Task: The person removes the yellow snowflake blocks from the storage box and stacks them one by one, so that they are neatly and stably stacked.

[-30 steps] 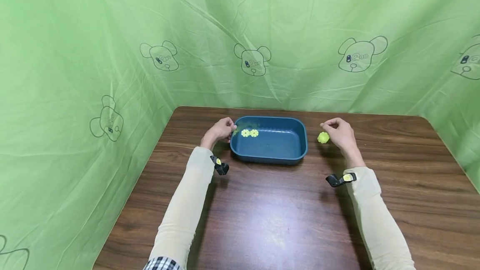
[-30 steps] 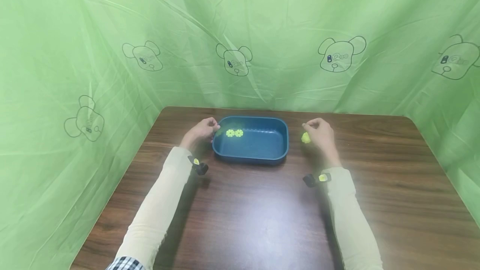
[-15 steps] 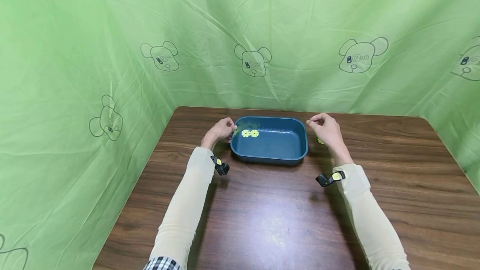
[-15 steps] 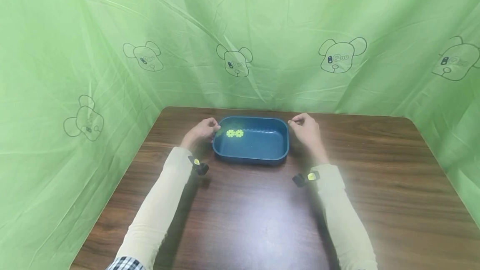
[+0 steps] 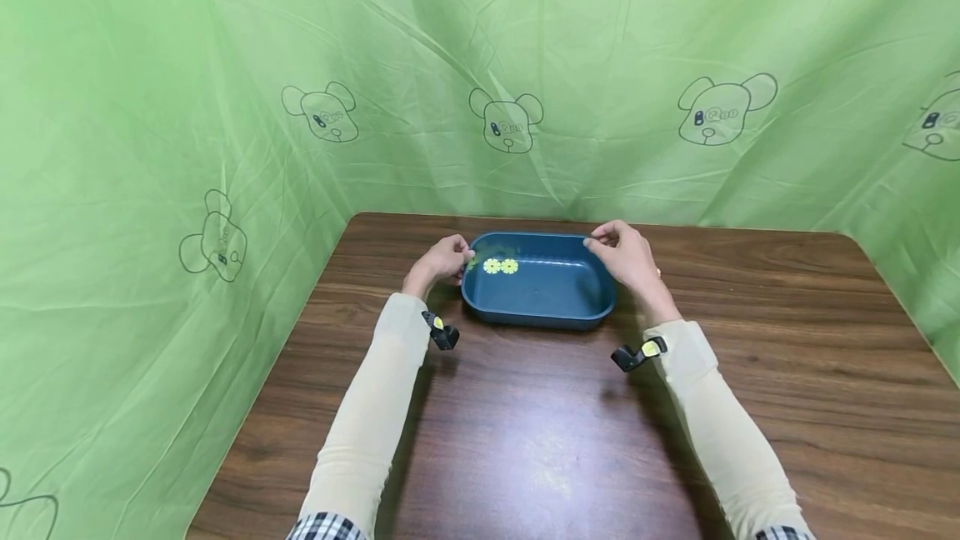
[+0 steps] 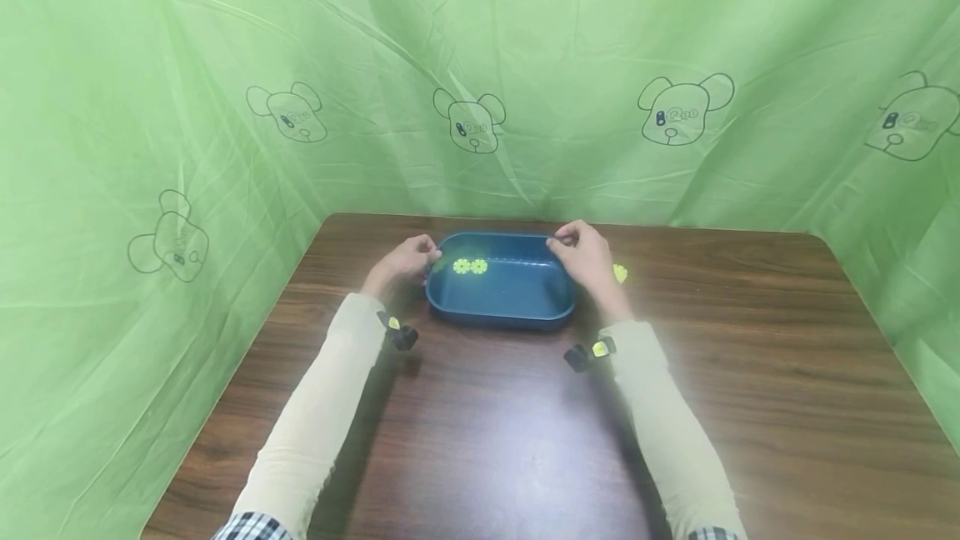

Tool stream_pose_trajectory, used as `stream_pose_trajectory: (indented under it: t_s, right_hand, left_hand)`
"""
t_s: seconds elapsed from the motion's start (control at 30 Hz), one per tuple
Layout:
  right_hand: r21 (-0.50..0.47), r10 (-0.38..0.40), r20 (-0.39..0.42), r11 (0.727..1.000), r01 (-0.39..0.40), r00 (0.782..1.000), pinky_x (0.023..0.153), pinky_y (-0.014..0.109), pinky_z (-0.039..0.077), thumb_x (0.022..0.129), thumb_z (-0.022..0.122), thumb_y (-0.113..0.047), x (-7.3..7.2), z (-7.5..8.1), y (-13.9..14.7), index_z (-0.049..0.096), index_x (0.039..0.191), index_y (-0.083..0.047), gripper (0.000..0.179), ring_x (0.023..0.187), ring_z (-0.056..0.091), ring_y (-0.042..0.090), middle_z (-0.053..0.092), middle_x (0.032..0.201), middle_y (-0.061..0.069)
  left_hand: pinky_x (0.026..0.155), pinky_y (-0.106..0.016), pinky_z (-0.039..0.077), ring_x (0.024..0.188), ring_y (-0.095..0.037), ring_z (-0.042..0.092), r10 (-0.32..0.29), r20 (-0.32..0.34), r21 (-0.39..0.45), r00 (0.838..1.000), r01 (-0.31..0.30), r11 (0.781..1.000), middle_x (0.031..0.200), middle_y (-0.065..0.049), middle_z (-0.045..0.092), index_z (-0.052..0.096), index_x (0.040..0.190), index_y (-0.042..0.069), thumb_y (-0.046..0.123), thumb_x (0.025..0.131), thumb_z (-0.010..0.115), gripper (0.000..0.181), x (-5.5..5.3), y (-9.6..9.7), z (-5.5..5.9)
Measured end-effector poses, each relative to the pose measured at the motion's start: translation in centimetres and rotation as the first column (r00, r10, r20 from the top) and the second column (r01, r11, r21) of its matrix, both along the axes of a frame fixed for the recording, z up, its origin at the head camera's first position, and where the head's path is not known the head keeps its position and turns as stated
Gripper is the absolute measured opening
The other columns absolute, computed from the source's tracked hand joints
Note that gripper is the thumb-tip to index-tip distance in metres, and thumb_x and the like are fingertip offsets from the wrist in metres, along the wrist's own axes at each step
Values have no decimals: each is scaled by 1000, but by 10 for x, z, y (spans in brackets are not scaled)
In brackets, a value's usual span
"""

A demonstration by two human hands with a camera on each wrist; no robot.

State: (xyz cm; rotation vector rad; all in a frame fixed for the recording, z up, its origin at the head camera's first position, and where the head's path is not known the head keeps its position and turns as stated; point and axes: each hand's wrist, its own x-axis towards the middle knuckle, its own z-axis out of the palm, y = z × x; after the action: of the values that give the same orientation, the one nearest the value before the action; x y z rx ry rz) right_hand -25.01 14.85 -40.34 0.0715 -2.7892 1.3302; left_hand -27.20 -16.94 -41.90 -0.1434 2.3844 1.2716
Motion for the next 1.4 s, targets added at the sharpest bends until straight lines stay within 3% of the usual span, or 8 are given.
stream_pose_trajectory:
  t_s: [0.2,0.6,1.17,1.4]
  right_hand:
    - [-1,40,-4,999,-40,999,80,34,43,91,65,-27,-4,0,-16,61,108,-3,29,93,58,27,65,104,15]
    - [-23,103,46,995,-102,994,84,40,46,90,66,-28,-5,-17,-50,57,110,-5,31,95,58,27,63,107,14]
    - [82,180,97,979,-188,979,89,42,45,89,68,-29,-20,-45,-86,58,112,-5,36,102,57,27,62,109,13]
    - [112,241,162,959,-261,957,88,44,47,91,66,-25,-25,-47,-93,59,118,-6,34,102,58,29,62,110,13]
  left_hand:
    - [81,-46,55,69,-19,50,6,-7,4,1000,-6,1000,84,-9,46,44,97,6,20,102,47,14,0,0,1]
    - [86,-51,53,71,-21,51,13,1,29,1000,-13,999,84,-11,46,43,96,7,20,102,47,14,2,1,0]
    - [83,-49,54,73,-23,52,12,-2,26,1000,-12,1000,83,-10,46,44,96,6,19,102,47,14,2,0,0]
    - [82,-48,55,71,-21,52,10,-13,20,1000,-10,1000,83,-9,47,44,96,7,19,101,47,14,3,0,1]
